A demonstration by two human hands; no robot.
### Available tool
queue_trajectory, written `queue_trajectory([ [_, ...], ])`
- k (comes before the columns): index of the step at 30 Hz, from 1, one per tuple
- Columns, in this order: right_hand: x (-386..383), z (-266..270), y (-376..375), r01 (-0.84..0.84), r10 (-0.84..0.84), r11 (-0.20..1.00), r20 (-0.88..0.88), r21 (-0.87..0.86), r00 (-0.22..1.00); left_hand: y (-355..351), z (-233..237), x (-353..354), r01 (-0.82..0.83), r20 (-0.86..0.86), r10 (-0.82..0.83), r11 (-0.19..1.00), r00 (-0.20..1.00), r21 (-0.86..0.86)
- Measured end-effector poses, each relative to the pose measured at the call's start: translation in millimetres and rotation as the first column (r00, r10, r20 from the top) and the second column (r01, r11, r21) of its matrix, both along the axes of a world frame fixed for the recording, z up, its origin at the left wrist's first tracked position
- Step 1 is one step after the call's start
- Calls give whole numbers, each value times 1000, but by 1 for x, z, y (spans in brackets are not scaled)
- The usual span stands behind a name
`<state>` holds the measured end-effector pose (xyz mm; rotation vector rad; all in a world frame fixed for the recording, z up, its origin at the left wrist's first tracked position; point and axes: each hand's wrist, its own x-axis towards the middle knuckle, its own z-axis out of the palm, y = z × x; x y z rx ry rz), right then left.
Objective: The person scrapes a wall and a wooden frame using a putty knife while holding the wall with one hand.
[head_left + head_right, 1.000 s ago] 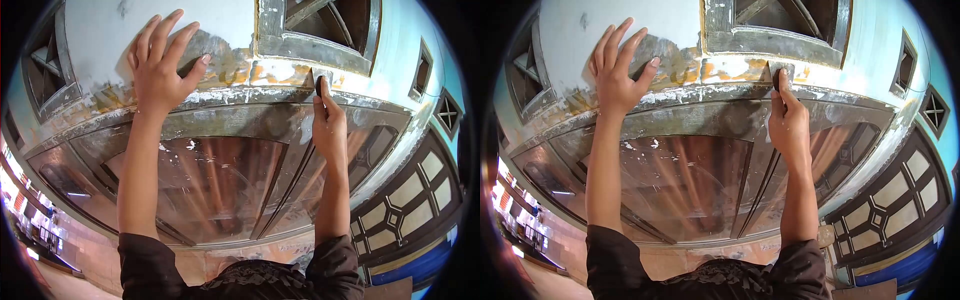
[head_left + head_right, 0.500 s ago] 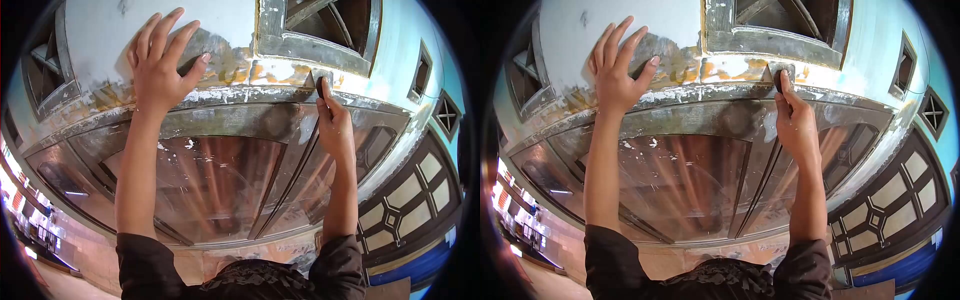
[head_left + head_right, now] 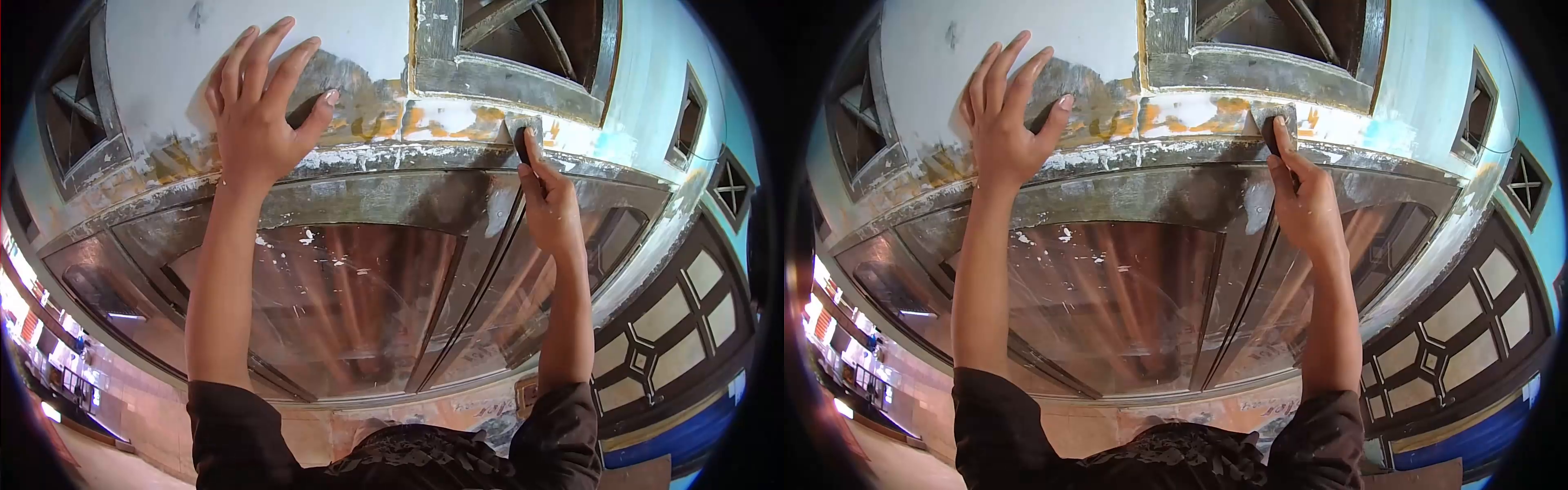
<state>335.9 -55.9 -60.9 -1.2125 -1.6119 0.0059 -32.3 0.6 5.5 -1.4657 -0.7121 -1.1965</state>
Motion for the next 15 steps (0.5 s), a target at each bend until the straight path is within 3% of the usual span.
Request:
queue_trajectory([
  [2,-1,-1,0,5,-6,998,-16,-59,1000,-1,0,0,3,-10,-3,1000,1000,-26],
  [5,2,-6,2,-22,22,1000,-31,4,999,-2,-1,1,5,-1,-5,1000,1000,-31],
  [7,4,-7,12,-33,25,991,63,129,998,-1,0,2,4,1,-4,1000,1000,-21],
  [11,-1,-2,0,-54,55,993,-13,102,998,0,0,5,5,19,-5,1000,1000,14],
  [13,-3,7,-9,24,-27,993,-26,-112,999,1,-1,4,12,16,-12,1000,1000,8],
  [15,1,3,2,8,-8,999,14,-34,1000,2,0,3,21,11,-21,1000,1000,14],
])
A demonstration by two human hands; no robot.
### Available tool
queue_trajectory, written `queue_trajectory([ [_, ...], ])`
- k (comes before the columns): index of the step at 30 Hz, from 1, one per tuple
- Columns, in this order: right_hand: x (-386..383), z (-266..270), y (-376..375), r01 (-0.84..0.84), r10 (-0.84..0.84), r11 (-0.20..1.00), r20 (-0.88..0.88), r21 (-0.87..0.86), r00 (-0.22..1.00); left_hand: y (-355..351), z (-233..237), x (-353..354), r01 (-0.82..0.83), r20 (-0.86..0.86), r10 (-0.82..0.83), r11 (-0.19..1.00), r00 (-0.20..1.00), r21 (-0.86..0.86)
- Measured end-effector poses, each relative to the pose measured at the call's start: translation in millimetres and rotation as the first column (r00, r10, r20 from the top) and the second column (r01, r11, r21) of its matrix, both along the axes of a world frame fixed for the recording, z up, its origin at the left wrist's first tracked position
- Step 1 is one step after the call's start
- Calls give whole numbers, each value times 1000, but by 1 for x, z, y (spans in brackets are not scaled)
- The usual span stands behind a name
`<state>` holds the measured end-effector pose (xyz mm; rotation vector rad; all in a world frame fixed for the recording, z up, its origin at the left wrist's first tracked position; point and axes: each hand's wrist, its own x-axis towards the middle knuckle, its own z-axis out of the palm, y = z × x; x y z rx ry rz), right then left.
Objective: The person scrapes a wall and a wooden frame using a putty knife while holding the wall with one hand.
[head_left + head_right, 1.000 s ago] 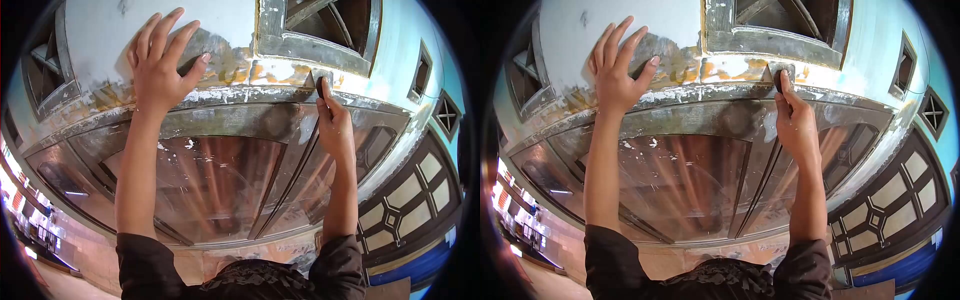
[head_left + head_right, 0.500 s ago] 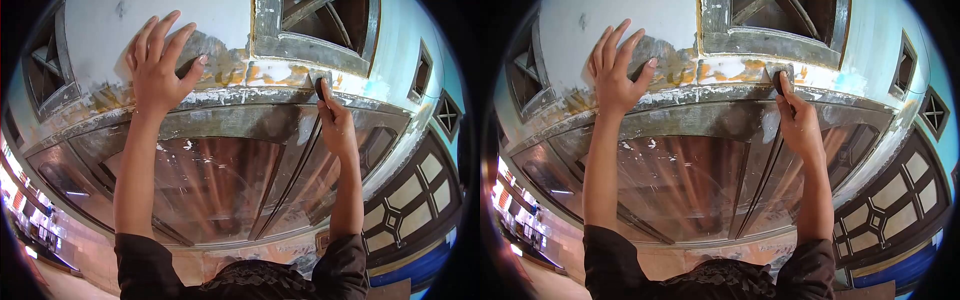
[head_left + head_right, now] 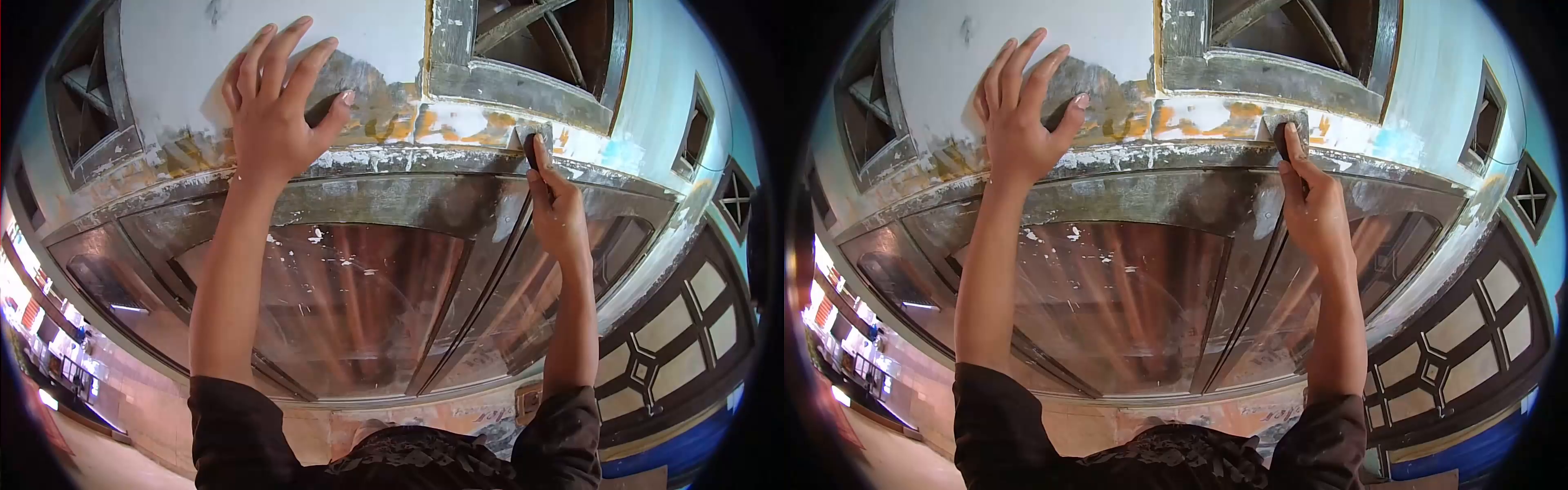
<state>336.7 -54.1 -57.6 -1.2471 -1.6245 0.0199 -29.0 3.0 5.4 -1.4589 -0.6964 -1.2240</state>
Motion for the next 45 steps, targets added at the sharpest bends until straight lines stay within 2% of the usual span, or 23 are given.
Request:
queue_trajectory([
  [2,3,-9,5,-21,17,993,30,113,999,-1,1,0,0,-10,0,1000,1000,-3],
  [6,3,-6,0,-5,0,994,49,105,999,-3,1,0,-14,-12,14,1000,1000,-5],
  [8,-4,10,-9,65,-65,988,7,-138,998,-3,0,0,-24,-18,24,1000,1000,-5],
  [9,-5,9,-10,68,-68,988,4,-136,998,-2,2,1,-31,-17,31,999,999,9],
  [11,-6,3,-14,34,-36,996,-22,-81,999,-3,1,1,-25,-16,25,1000,1000,-1],
  [12,-5,-5,-9,3,-6,998,33,70,999,-4,2,1,-21,-16,21,1000,1000,-8],
  [19,-5,-3,2,-16,17,996,-12,83,1000,-2,2,-1,-25,-22,25,1000,999,17],
  [21,0,-14,10,-62,41,964,84,260,996,-4,0,-1,-36,-20,35,998,999,-49],
  [22,-1,-16,7,-40,29,982,61,184,998,-4,0,-2,-38,-14,38,998,999,-43],
  [25,-6,-7,4,-37,38,993,-5,110,999,-4,-2,-2,-39,-22,38,998,999,-50],
  [27,-7,-7,5,-26,24,991,14,130,1000,-3,0,-1,-31,-22,30,999,999,-29],
  [29,-10,-6,-2,-48,51,995,-42,84,998,-5,-2,0,-29,-22,28,999,999,-45],
  [33,-10,-11,9,-27,15,964,48,265,999,-4,0,-2,-34,-21,34,998,999,-44],
  [38,-14,-14,6,16,-19,978,10,208,1000,-4,0,-4,-25,-31,23,999,999,-45],
  [40,-15,-18,9,-4,-18,950,69,311,997,-4,0,-3,-34,-26,33,998,999,-47],
  [41,-14,-14,11,-9,-14,950,73,312,997,-5,0,-3,-38,-22,37,998,999,-46],
  [43,-16,3,8,47,-51,989,24,137,998,-4,2,-2,-14,-24,14,1000,1000,-13],
  [45,-20,3,5,13,-16,983,14,186,1000,-3,2,-2,-6,-21,5,1000,1000,-13],
])
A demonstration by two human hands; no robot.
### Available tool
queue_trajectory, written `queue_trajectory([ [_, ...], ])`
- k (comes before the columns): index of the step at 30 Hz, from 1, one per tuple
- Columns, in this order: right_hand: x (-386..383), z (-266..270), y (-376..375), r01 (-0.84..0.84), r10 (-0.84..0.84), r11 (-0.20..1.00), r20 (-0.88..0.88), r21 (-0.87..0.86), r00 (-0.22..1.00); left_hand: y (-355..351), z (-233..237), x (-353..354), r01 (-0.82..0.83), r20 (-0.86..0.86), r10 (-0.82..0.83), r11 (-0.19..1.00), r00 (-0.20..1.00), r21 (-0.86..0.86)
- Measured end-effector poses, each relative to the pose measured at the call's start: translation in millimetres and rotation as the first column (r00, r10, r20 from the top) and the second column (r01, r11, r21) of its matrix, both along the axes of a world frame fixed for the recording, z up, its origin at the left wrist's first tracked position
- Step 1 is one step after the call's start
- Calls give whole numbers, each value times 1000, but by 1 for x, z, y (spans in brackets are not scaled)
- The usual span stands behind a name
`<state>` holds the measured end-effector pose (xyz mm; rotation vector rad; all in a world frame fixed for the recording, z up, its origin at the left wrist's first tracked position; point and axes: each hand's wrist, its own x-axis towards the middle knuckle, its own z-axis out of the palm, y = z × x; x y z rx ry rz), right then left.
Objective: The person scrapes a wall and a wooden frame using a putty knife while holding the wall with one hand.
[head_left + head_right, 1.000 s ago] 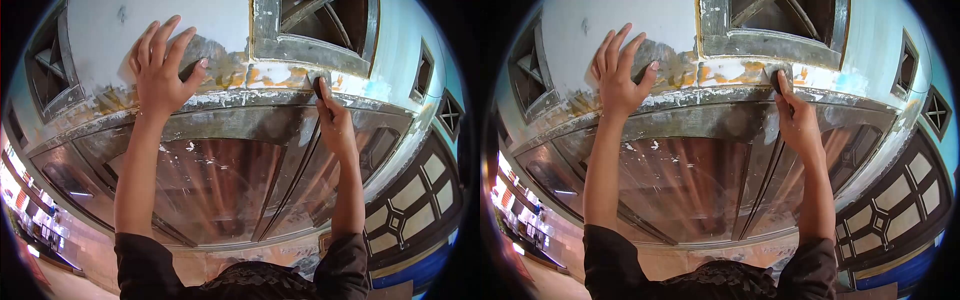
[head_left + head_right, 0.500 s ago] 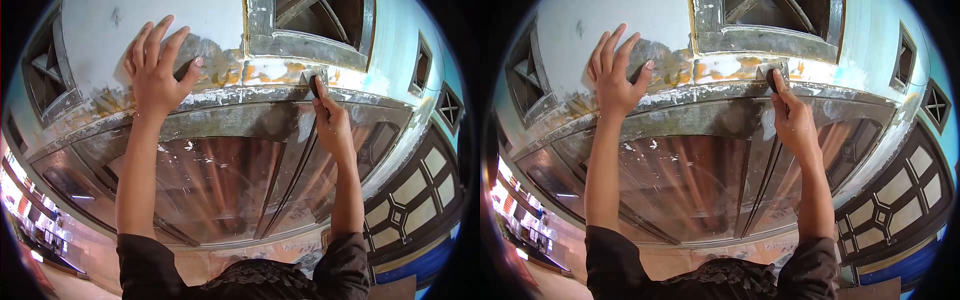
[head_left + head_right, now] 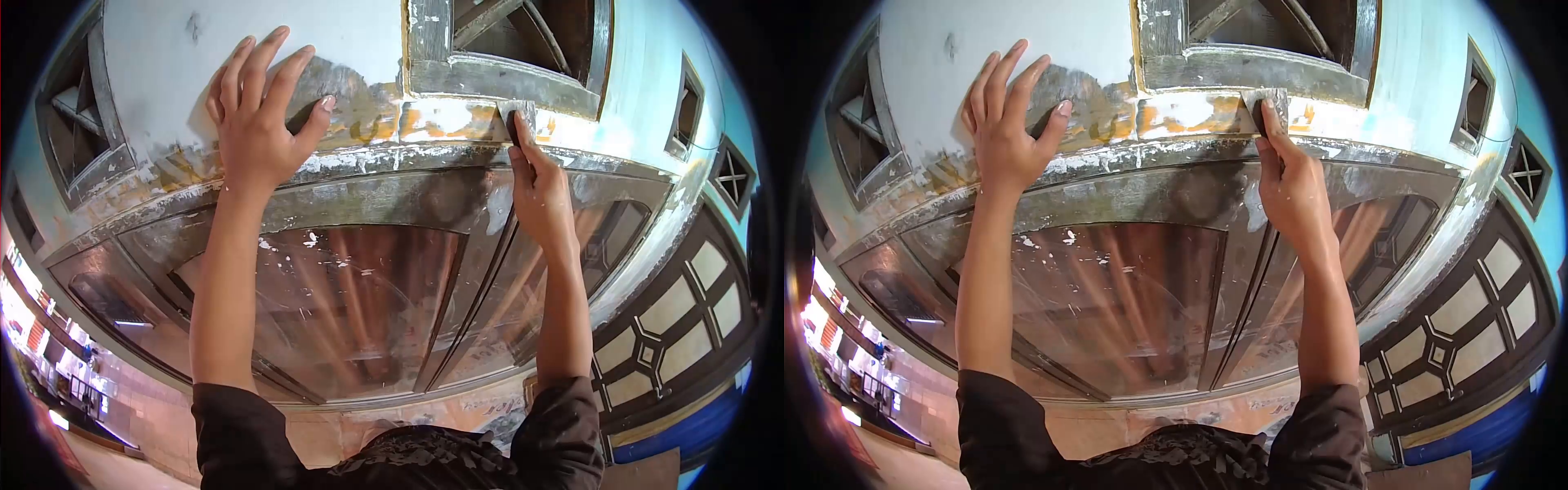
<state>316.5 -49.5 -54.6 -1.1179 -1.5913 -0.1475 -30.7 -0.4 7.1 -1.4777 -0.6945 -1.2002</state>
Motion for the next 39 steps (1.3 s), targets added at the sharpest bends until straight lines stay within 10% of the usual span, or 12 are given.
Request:
queue_trajectory([
  [16,-9,-13,-6,27,-34,991,53,130,998,-3,-3,0,-9,19,9,999,1000,-40],
  [19,-20,-4,-18,150,-163,957,-32,-248,986,1,-2,0,10,21,-10,1000,1000,19],
  [25,-17,-13,7,93,-92,981,-10,169,996,1,-2,0,24,14,-24,1000,1000,1],
  [28,-18,-24,-8,171,-171,984,3,-54,985,0,-1,0,25,28,-25,1000,999,5],
  [39,-25,-21,-7,158,-158,987,-24,-14,987,-1,-2,0,2,17,-1,1000,1000,-10],
])
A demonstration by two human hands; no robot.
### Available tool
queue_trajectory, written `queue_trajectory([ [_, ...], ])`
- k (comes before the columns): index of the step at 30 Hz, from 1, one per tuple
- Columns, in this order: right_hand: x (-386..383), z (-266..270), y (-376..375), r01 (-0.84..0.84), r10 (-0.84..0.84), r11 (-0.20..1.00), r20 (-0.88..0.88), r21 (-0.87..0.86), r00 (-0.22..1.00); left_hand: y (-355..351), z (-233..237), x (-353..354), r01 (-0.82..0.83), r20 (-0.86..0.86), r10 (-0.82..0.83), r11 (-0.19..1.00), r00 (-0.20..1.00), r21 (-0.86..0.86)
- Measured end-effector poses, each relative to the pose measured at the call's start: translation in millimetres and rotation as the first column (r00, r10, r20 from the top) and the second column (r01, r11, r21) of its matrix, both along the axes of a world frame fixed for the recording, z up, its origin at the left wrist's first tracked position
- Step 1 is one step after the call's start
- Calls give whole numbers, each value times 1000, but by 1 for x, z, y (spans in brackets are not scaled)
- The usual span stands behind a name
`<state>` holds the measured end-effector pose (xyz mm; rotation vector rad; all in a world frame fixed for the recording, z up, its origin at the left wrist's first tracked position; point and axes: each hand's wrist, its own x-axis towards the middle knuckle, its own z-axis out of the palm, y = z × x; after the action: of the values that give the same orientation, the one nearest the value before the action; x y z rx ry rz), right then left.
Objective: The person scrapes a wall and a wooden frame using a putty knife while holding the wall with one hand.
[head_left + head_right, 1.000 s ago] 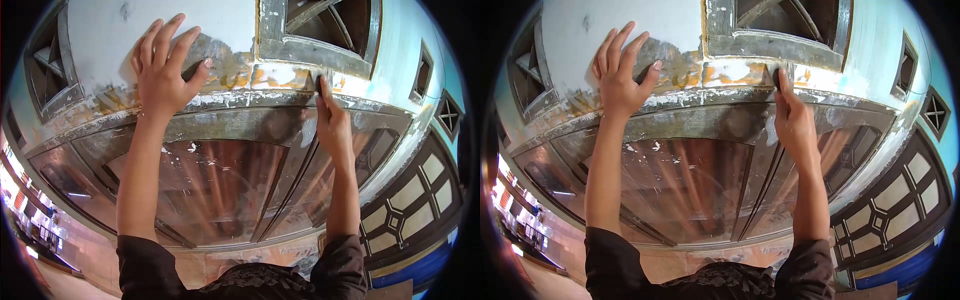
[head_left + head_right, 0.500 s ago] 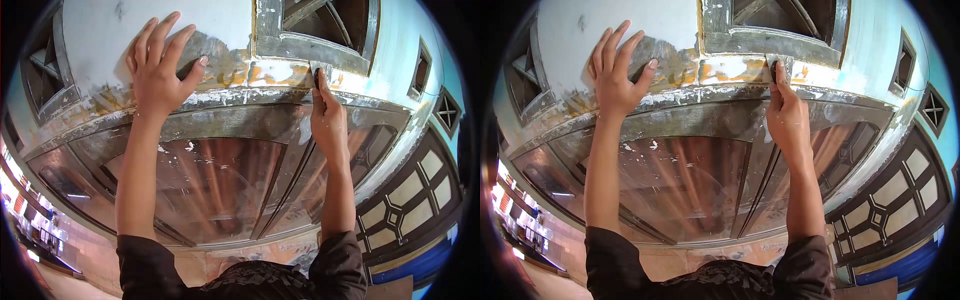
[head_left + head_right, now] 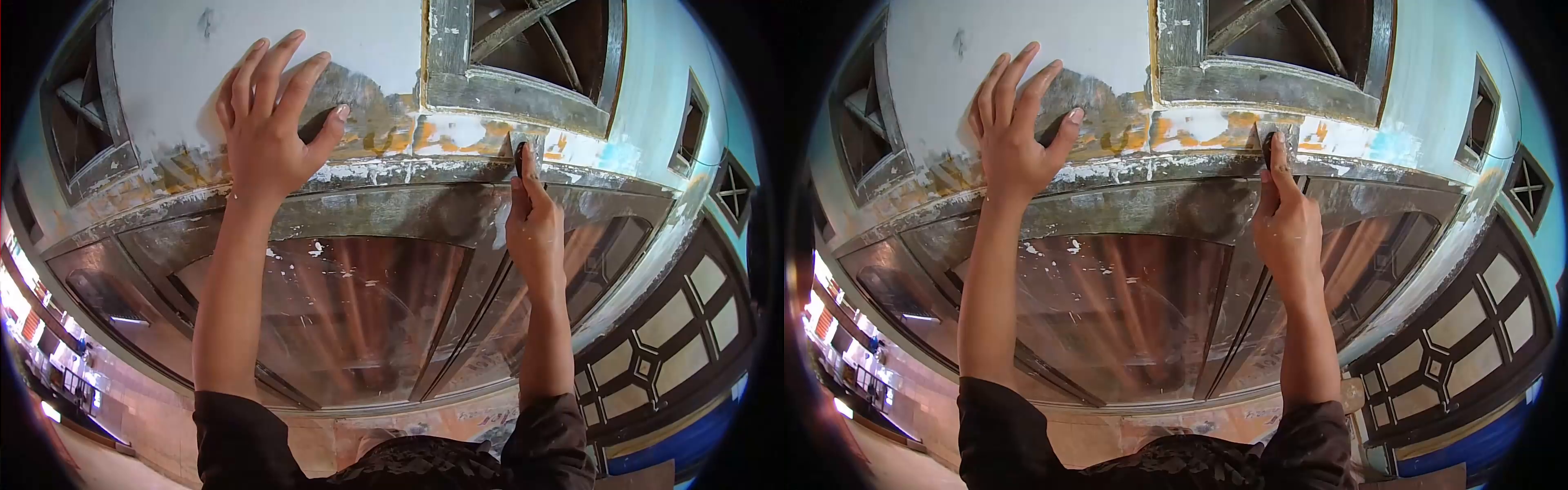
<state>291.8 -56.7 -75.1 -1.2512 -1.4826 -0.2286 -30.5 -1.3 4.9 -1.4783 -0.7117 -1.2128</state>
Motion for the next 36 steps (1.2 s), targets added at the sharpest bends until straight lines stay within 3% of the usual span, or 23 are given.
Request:
queue_trajectory([
  [3,-4,9,-3,21,-24,994,-33,-105,999,1,-1,0,-5,7,5,1000,1000,0],
  [9,-2,2,1,10,-10,1000,5,-21,1000,2,-1,1,1,17,-1,1000,1000,15],
  [11,-11,22,-11,40,-65,968,-91,-249,994,1,-1,0,-10,8,10,1000,1000,2],
  [12,-6,16,-4,-4,-4,993,-69,-114,998,2,-1,-1,-6,3,6,1000,1000,7],
  [15,0,3,1,13,-13,1000,0,-23,1000,3,0,1,6,19,-6,1000,1000,21],
  [19,-7,9,-6,-3,2,999,-19,-54,1000,1,-1,1,-8,23,8,1000,1000,-1],
  [20,-11,23,-15,26,-45,971,-76,-236,996,1,-1,1,-8,17,8,1000,1000,-3],
  [24,-8,20,0,29,-29,999,-22,-39,999,3,0,1,2,10,-3,1000,1000,16],
  [27,-5,1,1,-12,11,999,-32,-37,999,2,0,-1,3,12,-3,1000,1000,15],
  [28,-8,4,-9,-9,-5,984,-73,-180,997,2,-1,0,1,13,-1,1000,1000,10],
  [29,-6,1,-3,-11,-2,984,-73,-178,997,2,-1,-1,1,11,-1,1000,1000,4],
  [31,-3,-5,7,47,-53,997,93,66,994,1,-1,-1,1,10,-1,1000,1000,6],
  [35,-7,9,10,36,-37,997,15,68,999,2,0,-1,11,11,-11,1000,1000,7],
  [36,-14,18,-3,29,-31,996,-35,-81,999,2,0,-1,11,11,-11,1000,1000,11],
])
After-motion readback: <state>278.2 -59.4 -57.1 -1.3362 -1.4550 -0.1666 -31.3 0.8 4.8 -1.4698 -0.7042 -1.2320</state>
